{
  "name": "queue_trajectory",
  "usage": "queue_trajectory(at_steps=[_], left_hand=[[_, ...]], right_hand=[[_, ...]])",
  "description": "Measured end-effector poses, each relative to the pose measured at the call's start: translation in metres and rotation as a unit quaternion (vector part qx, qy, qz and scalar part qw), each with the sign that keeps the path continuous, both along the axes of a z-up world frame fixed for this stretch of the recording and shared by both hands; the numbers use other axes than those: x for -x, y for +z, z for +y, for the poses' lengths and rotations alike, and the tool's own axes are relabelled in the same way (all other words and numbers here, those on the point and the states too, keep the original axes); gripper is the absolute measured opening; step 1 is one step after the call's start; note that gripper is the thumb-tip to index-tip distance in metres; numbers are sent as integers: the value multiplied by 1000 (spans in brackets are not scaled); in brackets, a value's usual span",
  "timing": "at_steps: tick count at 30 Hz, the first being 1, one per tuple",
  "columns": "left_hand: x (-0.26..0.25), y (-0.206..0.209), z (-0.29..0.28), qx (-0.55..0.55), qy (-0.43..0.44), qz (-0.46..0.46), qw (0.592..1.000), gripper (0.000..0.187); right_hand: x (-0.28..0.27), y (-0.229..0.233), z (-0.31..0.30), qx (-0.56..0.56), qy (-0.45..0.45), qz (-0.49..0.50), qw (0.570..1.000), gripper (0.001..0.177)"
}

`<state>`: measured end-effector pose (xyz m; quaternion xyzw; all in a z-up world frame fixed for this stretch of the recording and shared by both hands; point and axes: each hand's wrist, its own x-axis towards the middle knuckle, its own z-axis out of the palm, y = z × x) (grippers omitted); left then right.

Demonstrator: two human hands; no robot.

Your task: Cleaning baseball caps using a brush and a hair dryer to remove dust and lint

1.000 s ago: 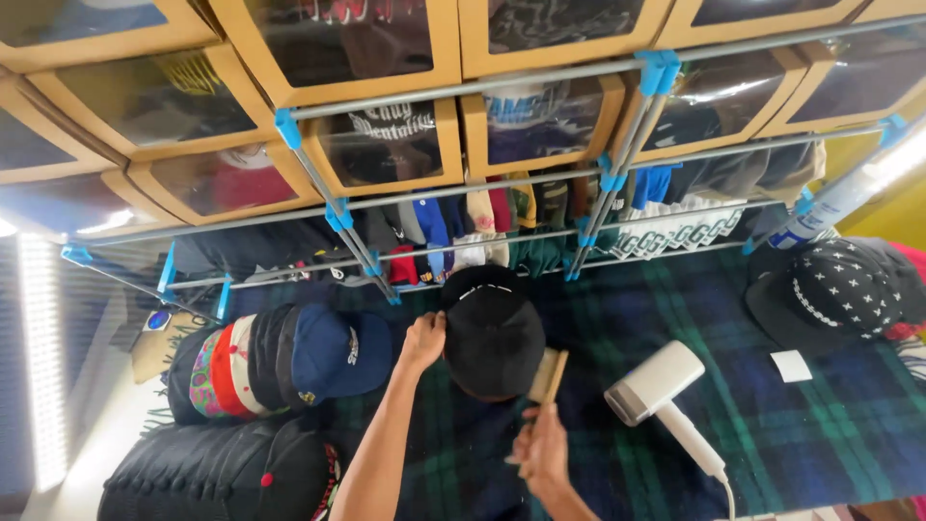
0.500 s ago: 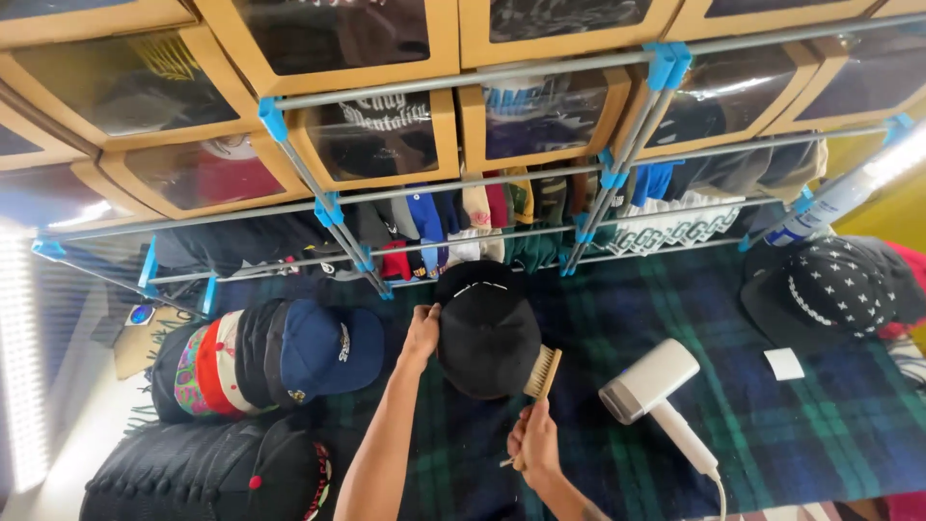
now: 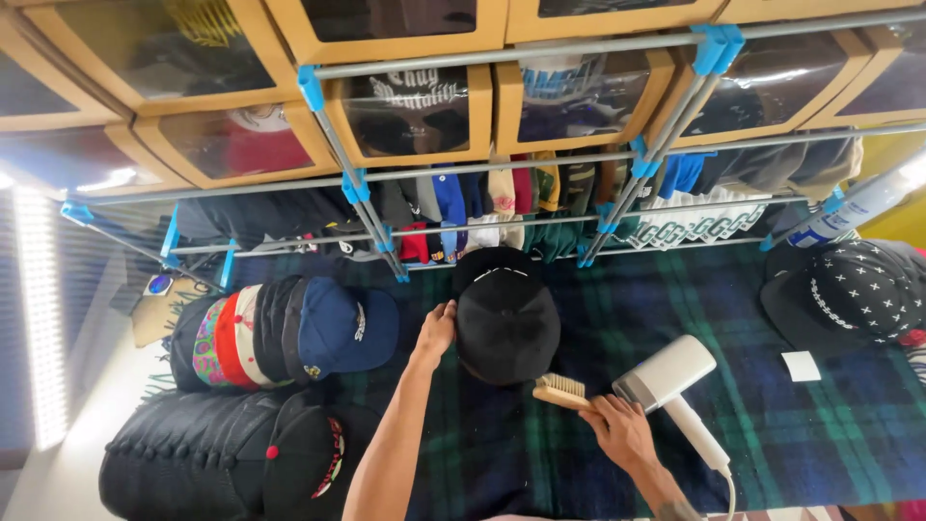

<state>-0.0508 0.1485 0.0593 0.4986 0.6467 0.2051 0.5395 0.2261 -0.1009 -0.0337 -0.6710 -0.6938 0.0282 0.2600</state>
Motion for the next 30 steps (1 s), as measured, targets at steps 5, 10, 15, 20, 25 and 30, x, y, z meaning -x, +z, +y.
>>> queue_trajectory(at_steps=[5, 10, 15, 20, 25, 30], left_hand=[[3, -10, 6, 9, -38, 1, 999, 45], [4, 15, 9, 31, -57, -6, 998, 46], [6, 11, 5, 16, -63, 4, 998, 45], [-1, -16, 11, -15, -38, 12, 999, 47], [-1, 0, 5, -4, -38, 26, 999, 58], [-4, 4, 0, 6, -39, 30, 999, 55]], right_hand=[[115, 11, 1, 110, 19, 44, 993, 23], [129, 19, 33, 47, -41, -49, 997, 26], [66, 49, -23, 242, -154, 75, 955, 28], [83, 74, 29, 123, -9, -14, 992, 38], [-22, 115, 90, -22, -146, -46, 988, 18], [37, 161, 95, 113, 19, 102, 988, 25]])
